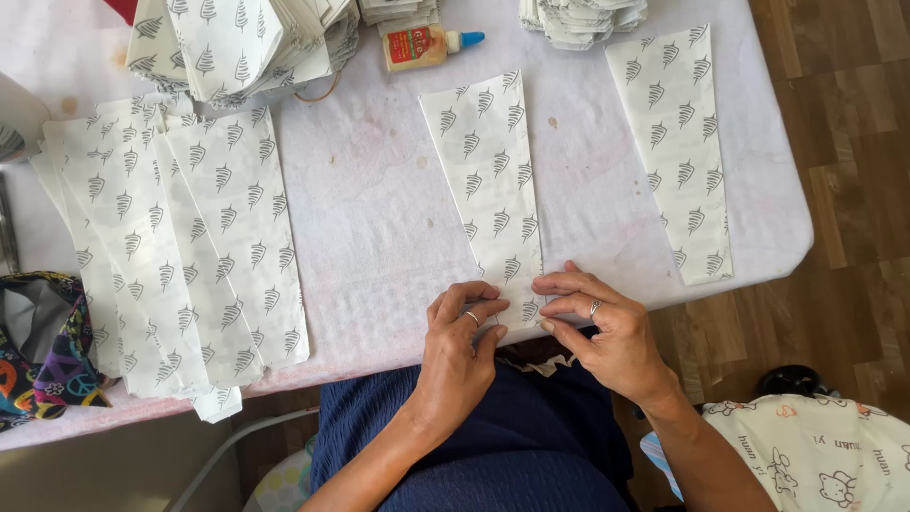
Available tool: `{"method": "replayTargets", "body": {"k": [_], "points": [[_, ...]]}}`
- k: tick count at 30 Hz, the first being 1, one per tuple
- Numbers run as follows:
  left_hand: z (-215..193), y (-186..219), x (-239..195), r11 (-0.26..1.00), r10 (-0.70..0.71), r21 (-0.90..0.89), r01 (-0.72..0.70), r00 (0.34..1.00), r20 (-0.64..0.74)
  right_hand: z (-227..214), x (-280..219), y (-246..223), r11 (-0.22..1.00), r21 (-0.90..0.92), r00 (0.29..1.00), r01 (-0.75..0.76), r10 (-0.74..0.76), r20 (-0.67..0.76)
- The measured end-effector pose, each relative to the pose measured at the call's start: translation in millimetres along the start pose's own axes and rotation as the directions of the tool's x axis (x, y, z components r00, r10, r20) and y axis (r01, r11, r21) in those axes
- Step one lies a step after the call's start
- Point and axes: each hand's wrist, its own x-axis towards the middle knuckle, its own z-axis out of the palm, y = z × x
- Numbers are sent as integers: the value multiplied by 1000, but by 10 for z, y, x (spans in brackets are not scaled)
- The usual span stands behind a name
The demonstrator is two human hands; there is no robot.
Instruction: Applying glue to the edges of paper strips and stacking them to assemble paper bags or packaging components.
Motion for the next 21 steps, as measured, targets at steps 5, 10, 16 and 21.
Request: {"method": "replayTargets", "body": {"k": [5,10,16,21], "points": [[-130,33,113,974,185,102,-201,971,149,-108,-56,23,1000,2,999,17,-17,-32],[-76,46,333,905,284,235,-354,916,283,-620,-254,307,943,-333,943,-3,-108,-316],[438,252,655,842,389,257,-474,864,321,-1009,-448,621,831,-551,930,-79,-138,-341],[1034,534,917,852,387,194,-486,835,391,-1310,-502,816,795,-586,901,-155,-130,-415]]}}
